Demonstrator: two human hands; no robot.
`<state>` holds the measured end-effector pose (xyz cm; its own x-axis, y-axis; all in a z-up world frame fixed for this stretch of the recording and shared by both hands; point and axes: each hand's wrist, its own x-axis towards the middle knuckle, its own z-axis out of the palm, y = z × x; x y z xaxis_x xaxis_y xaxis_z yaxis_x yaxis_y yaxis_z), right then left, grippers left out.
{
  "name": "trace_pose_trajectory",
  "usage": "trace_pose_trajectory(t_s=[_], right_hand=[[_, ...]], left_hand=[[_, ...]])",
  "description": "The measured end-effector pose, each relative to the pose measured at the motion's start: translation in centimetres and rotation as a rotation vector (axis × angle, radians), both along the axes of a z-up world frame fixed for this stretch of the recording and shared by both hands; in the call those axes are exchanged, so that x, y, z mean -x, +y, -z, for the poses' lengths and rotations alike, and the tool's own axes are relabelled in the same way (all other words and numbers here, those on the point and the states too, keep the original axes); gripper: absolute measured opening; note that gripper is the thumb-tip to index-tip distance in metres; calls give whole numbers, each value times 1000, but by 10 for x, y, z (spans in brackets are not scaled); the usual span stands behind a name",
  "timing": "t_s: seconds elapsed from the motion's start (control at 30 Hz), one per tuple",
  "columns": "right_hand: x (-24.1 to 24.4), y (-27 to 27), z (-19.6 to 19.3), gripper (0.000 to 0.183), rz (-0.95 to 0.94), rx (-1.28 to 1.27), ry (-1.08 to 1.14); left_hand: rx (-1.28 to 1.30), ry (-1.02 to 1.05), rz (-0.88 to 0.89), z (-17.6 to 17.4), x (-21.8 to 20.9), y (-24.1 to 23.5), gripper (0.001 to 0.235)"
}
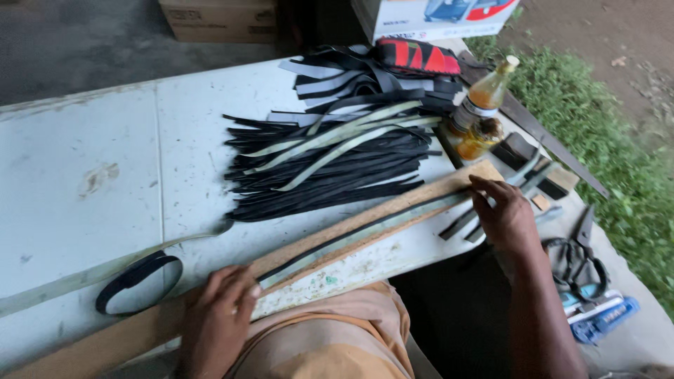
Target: The person repeatedly rubs long black rubber strips against a wooden block on a white table. The person picks up strips from a pile, rubs them along the block, and places them back down. A bottle, scissors, and other tools are visible on the table.
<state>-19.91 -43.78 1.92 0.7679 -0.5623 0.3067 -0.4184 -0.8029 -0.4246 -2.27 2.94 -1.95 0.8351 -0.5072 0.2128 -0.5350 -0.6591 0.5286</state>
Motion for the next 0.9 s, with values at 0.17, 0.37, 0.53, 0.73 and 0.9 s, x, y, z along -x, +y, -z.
trace_pose_trajectory(t_s=[0.17,0.37,0.53,0.73,0.9], right_hand=[[-10,7,-7,22,-13,192,-20],[-6,19,-21,17,-1,-138,-123],[-28,10,-52,12,-36,91,-220],[-118,-15,-113,42,-237,633,-351],[-116,5,-84,25,-214,156,-180]], left_hand=[[82,78,96,-4,4,-20,27],[271,439,47,-21,-4,-20,19],[376,122,126,-59,-64,-18,25],[220,-22,87,-77,-139,-90,42],[24,-39,23,-67,-161,-54,45]])
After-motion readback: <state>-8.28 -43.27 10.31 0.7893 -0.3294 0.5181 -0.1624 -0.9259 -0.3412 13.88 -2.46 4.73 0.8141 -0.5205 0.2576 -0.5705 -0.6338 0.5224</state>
